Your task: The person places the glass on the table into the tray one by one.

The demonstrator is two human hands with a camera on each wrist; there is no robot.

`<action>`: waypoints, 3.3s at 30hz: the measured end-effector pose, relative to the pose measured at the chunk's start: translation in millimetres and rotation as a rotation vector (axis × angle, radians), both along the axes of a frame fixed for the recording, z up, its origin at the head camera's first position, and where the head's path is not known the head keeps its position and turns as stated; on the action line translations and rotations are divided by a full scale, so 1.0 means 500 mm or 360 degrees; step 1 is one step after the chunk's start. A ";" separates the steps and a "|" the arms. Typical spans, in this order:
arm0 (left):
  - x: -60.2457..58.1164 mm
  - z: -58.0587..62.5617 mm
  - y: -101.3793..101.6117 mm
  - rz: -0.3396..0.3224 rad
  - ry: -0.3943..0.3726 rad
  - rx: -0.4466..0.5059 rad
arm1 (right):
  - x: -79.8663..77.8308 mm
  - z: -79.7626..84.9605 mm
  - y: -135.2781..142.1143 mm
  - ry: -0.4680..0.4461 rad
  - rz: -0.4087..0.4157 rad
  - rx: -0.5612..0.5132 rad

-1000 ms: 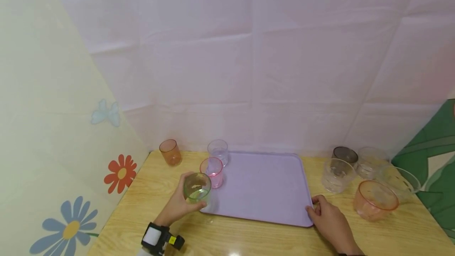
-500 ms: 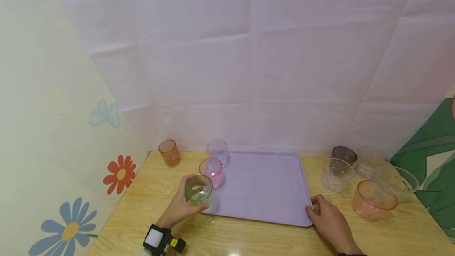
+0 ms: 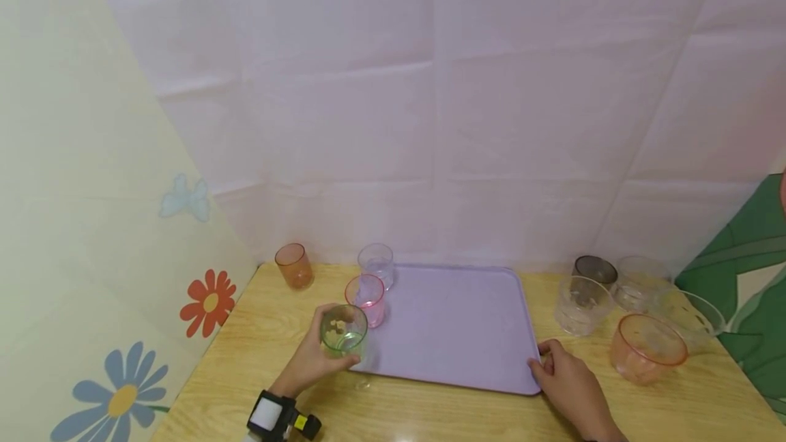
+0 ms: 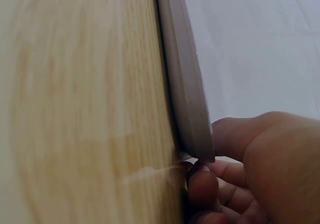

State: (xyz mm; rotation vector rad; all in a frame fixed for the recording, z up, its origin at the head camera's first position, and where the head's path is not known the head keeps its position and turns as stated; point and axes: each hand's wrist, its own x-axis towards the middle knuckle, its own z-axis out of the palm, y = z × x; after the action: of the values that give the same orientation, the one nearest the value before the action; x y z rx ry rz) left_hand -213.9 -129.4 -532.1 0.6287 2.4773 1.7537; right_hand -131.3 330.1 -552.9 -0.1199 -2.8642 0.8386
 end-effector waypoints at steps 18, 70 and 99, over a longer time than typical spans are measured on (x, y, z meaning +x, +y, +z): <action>0.003 -0.016 0.010 0.0001 0.0119 -0.0032 | -0.001 -0.002 0.002 -0.0027 -0.0002 0.0006; 0.001 -0.036 0.025 0.0029 0.0201 -0.0139 | -0.004 0.003 0.004 -0.0075 0.0016 -0.0028; -0.002 -0.046 0.020 -0.0022 0.0117 -0.0170 | -0.004 0.001 0.000 -0.0031 0.0001 0.0011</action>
State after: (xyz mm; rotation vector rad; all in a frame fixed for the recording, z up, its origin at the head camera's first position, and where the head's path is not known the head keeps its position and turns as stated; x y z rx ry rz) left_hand -214.8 -119.3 -555.2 0.7120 2.5877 1.6091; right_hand -133.3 330.3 -552.3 -0.1269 -2.8853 0.8326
